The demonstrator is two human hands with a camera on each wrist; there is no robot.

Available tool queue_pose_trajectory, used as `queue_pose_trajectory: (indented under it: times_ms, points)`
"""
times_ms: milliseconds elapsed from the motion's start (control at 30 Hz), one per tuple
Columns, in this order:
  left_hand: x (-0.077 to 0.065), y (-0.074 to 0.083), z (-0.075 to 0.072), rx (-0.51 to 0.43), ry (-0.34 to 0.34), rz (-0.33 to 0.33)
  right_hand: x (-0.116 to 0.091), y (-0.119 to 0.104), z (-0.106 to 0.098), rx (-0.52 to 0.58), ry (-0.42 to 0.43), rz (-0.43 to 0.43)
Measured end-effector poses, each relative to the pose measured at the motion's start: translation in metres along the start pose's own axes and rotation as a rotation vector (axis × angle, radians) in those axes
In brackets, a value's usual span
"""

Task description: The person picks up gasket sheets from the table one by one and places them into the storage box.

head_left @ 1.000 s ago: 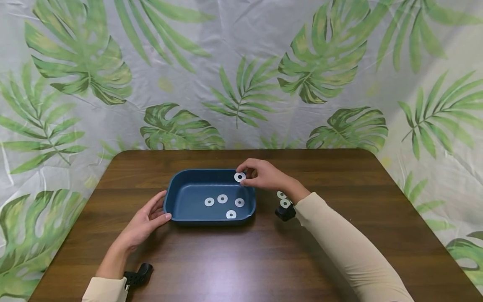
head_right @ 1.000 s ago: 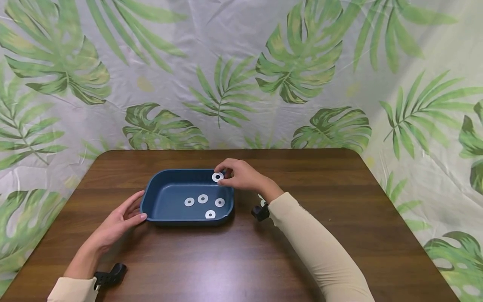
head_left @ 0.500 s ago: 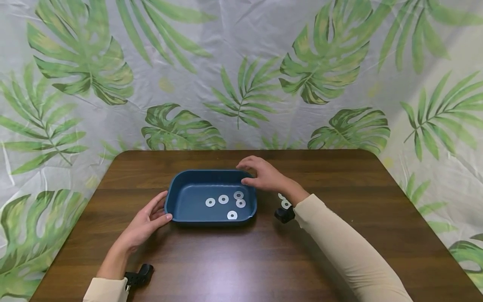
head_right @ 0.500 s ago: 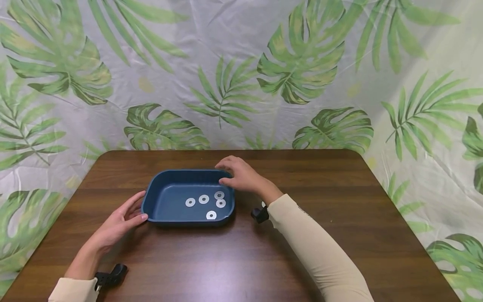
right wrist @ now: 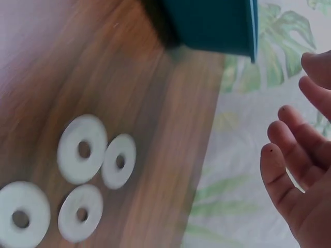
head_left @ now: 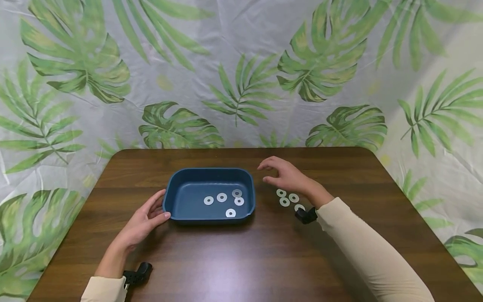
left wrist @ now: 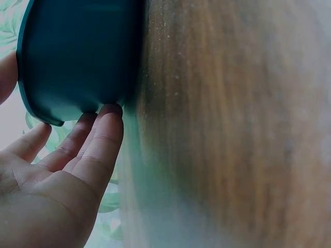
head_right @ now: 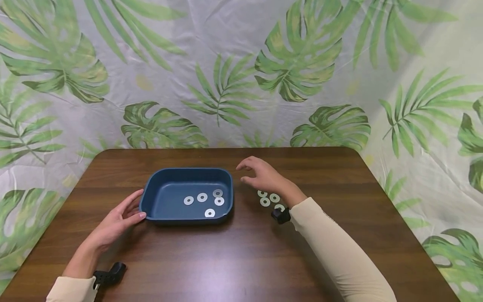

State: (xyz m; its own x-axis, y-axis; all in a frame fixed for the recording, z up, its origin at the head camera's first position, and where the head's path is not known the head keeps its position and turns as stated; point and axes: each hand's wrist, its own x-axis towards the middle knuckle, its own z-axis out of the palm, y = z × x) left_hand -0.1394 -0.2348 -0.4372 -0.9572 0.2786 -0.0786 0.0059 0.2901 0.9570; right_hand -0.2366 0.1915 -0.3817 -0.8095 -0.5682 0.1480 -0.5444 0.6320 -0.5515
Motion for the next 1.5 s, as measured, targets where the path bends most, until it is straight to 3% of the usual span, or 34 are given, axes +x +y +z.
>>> queue_pose_trajectory:
  times_ms: [433, 767, 1100, 1267, 1500]
  points:
    - [0.000, 0.000, 0.001, -0.005, 0.003, -0.004, -0.053, 0.020, -0.009, -0.066, -0.086, 0.053]
    - [0.000, 0.000, 0.001, 0.007, -0.001, -0.028, -0.091, 0.034, -0.014, -0.182, -0.015, 0.070]
    - [0.000, 0.000, 0.000, 0.016, 0.005, -0.017, -0.106, 0.037, -0.010, -0.211, 0.004, 0.189]
    - [-0.001, -0.001, 0.000, 0.011, 0.001, -0.018, -0.108, 0.039, -0.006, -0.210, 0.011, 0.188]
    - [0.000, -0.002, 0.000, 0.014, 0.000, -0.021, -0.110, 0.044, 0.002, -0.316, -0.061, 0.217]
